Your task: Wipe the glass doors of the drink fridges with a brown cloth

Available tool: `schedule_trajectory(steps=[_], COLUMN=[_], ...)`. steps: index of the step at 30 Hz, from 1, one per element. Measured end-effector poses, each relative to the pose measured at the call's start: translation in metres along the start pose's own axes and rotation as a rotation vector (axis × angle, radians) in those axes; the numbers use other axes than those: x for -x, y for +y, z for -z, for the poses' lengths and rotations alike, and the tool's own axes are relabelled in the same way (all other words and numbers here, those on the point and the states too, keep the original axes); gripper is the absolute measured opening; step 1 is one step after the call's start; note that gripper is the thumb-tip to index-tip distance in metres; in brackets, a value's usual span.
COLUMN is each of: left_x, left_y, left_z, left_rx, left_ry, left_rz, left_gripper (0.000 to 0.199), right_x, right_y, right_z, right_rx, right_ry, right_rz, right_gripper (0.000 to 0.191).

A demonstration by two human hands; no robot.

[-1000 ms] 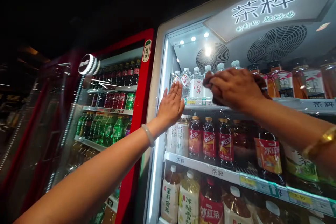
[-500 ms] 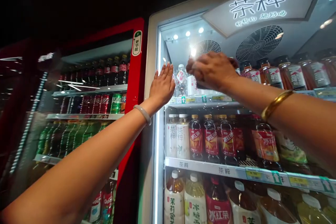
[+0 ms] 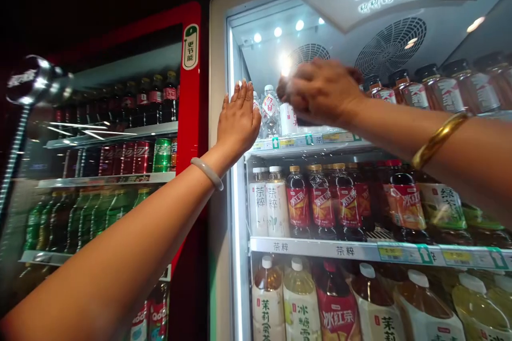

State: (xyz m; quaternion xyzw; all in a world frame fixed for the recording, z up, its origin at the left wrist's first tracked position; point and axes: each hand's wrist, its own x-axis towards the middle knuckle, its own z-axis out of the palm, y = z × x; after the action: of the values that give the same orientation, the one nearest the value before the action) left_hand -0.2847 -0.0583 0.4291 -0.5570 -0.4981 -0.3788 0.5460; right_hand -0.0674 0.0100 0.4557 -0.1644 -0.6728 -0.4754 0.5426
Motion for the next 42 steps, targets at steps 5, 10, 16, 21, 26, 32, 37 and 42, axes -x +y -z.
schedule_trajectory(steps=[5, 10, 16, 21, 26, 32, 37, 42], left_x=[-0.001, -0.001, -0.004, -0.021, -0.053, -0.071, -0.069, -0.066], left_y=[0.000, -0.003, -0.006, 0.012, 0.057, 0.103, 0.114, 0.110], left_z=[-0.001, -0.001, -0.002, 0.006, 0.009, -0.015, -0.032, -0.034], left_rx=[0.035, 0.067, 0.123, 0.084, 0.148, 0.200, 0.242, 0.314], left_ry=[0.016, 0.017, 0.063, 0.005, 0.052, 0.013, 0.015, 0.015], left_rz=[0.010, -0.011, -0.169, -0.234, -0.172, -0.217, -0.186, -0.168], left_gripper=[0.065, 0.066, 0.069, 0.068, 0.066, 0.065, 0.066, 0.070], right_x=[-0.032, -0.008, 0.037, 0.000, 0.017, 0.050, 0.007, 0.045], right_y=[-0.002, -0.059, 0.019, 0.013, 0.003, 0.100, 0.086, 0.069], right_z=[-0.003, -0.011, 0.012, 0.007, 0.011, 0.035, 0.022, 0.029], right_rx=[0.122, 0.120, 0.102, 0.160, 0.138, 0.175, 0.223, 0.185], right_ry=[0.115, 0.003, 0.011, 0.113, -0.014, 0.024, 0.141, 0.025], right_rz=[-0.300, 0.025, 0.062, -0.296, -0.009, -0.092, -0.494, -0.154], right_gripper=[0.032, 0.031, 0.031, 0.029, 0.034, 0.038, 0.039, 0.041])
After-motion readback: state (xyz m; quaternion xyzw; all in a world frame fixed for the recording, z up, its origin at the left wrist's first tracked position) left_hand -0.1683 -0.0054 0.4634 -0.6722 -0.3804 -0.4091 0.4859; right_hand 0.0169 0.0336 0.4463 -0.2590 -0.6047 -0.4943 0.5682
